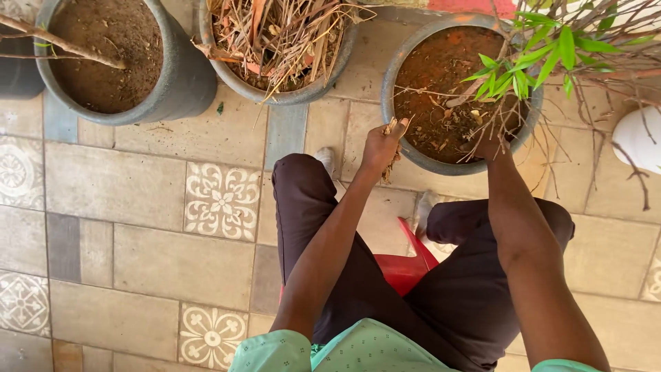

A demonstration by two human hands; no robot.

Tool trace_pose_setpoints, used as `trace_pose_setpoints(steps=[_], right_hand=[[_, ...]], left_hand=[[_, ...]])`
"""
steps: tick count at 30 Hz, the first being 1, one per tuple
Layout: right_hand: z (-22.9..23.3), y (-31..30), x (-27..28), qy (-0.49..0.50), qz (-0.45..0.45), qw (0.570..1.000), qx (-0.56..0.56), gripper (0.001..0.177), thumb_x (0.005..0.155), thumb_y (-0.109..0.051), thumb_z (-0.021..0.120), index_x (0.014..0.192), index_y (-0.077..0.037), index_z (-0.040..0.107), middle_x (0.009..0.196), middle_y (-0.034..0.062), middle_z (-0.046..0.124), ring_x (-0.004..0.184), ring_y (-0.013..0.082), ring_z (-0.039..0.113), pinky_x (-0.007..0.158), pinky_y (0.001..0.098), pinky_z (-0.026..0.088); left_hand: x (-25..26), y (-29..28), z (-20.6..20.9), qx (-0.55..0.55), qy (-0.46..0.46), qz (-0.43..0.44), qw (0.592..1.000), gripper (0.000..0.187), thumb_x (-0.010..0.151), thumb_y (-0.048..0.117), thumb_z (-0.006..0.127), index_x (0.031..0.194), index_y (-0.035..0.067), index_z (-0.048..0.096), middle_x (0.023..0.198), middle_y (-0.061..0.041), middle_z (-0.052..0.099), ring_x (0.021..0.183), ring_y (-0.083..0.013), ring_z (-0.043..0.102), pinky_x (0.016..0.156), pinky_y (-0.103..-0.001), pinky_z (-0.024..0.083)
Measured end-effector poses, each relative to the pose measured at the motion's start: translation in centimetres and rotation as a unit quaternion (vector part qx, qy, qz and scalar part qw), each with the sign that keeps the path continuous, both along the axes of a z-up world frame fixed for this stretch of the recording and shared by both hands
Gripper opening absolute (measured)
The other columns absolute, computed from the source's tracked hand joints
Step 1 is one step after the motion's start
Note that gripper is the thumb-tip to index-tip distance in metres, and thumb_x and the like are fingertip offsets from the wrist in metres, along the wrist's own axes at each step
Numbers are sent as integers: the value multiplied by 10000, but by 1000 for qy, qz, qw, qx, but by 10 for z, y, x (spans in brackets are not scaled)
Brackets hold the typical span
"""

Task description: Removing dried leaves and debris from a potted plant by hand.

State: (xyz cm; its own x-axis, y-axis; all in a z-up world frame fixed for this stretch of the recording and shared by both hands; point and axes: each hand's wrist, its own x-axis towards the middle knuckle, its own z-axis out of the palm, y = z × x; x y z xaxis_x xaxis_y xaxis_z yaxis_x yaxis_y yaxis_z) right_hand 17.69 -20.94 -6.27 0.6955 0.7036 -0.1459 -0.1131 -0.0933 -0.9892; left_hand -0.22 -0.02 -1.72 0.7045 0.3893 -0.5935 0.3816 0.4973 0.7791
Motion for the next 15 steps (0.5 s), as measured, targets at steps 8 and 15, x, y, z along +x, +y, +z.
trace_pose_setpoints(steps=[8,15], right_hand=[[34,-36,2,-43,20,998,-37,443,1090,-280,631,1440,-36,511,1228,99,617,1081,233,606,961,386,526],[54,-94,6,-108,-7,988,-111,452,1076,-299,655,1416,-36,515,1212,111,613,1078,252,606,961,404,526]], left_hand=[[-1,-1,-2,-7,7,-5,1000,542,888,582,701,778,56,626,594,-9,524,478,-101,523,437,-305,510],[1,-7,-18,22,-18,-16,999,548,915,576,691,751,64,590,549,6,487,435,-106,494,411,-322,473]])
